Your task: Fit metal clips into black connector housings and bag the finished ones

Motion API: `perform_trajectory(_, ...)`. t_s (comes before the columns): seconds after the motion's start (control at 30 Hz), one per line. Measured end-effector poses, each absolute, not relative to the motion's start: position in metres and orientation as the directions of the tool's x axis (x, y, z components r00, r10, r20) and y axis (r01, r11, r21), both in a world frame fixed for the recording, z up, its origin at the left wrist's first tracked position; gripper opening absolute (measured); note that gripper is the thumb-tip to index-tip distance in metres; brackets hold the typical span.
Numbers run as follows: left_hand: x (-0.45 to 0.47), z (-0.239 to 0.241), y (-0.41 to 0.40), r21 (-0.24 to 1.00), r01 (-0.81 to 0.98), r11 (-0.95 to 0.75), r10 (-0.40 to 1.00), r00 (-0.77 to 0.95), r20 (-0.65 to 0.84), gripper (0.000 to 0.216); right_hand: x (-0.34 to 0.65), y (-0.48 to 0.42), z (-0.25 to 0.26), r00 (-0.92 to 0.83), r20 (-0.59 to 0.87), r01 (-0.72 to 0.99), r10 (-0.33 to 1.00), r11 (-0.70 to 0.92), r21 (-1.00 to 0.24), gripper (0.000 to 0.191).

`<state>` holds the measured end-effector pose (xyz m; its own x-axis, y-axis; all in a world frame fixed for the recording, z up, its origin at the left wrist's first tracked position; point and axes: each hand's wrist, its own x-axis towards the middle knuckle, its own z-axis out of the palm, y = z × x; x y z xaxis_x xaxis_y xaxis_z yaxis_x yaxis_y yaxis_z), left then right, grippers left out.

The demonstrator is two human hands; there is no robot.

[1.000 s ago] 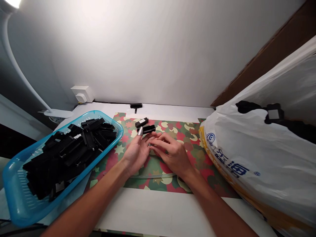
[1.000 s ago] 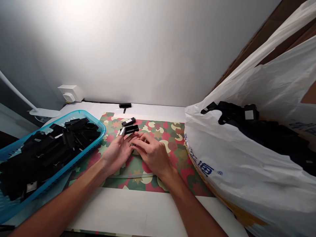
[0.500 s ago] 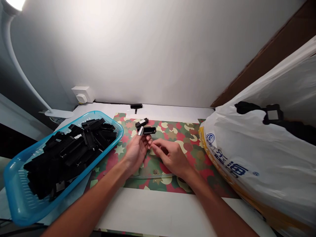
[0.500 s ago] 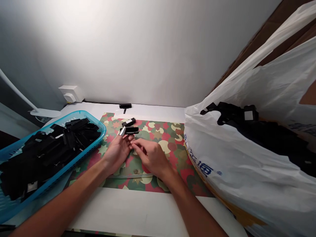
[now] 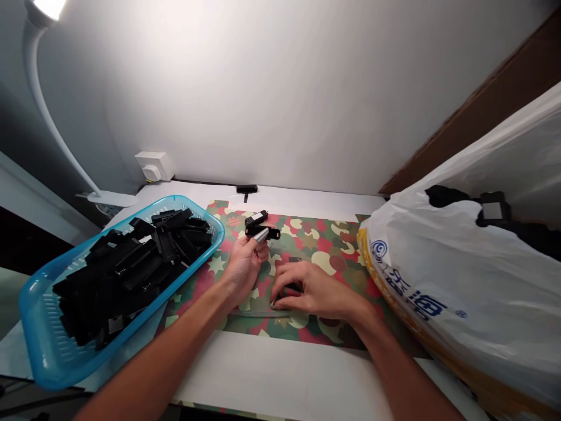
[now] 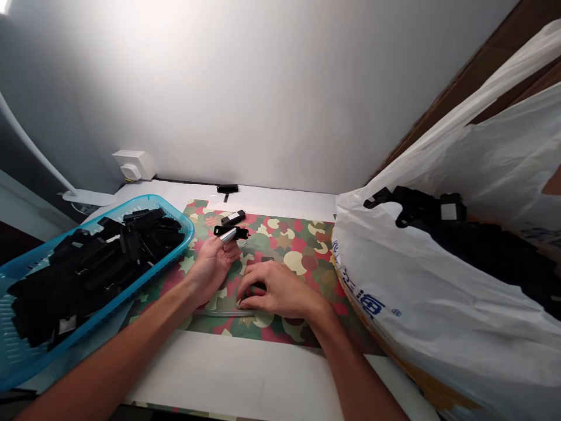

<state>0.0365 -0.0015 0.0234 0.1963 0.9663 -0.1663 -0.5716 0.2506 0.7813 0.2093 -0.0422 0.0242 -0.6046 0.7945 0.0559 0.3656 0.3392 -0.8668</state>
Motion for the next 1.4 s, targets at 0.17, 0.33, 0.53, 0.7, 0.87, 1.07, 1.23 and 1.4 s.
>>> perform_trajectory(0.17,0.035,0.021,-0.001,0.781,-0.563,0.271,0.962,0.148,-0.228,0.038,0.209,-0.044,0.025,-0.498,0.045,0.313,0.866,0.228,-0.922,0.010)
perform_trajectory(0.33,0.033,0.014,-0.002,0.880,-0.407,0.245,0.968,0.145,-0.203,0.034,0.211,-0.042,0.033,-0.299,0.184,0.117,0.936,0.228,-0.967,0.006)
perform_trajectory(0.53,0.035,0.018,-0.007,0.948,-0.220,0.228,0.912,0.390,-0.129,0.032,0.214,-0.035,0.033,-0.034,0.242,0.001,0.970,0.242,-0.970,0.017)
perform_trajectory(0.7,0.036,0.026,-0.011,0.939,-0.215,0.267,0.889,0.431,-0.154,0.023,0.216,-0.033,0.029,0.078,0.299,0.015,0.951,0.299,-0.954,0.019)
perform_trajectory(0.87,0.031,0.024,-0.010,0.915,-0.190,0.355,0.835,0.505,-0.219,0.016,0.215,-0.033,0.027,0.084,0.295,0.103,0.952,0.286,-0.953,0.020)
perform_trajectory(1.07,0.031,0.034,-0.008,0.956,-0.088,0.279,0.875,0.434,-0.216,0.028,0.216,-0.032,0.025,0.172,0.344,0.050,0.923,0.341,-0.939,0.010)
perform_trajectory(1.23,0.031,0.037,-0.008,0.965,-0.068,0.251,0.897,0.391,-0.206,0.037,0.219,-0.030,0.022,0.098,0.413,-0.029,0.905,0.418,-0.908,0.003)
perform_trajectory(1.4,0.029,0.036,-0.007,0.973,-0.076,0.219,0.900,0.399,-0.172,0.022,0.219,-0.030,0.022,-0.041,0.427,-0.073,0.903,0.423,-0.903,0.003)
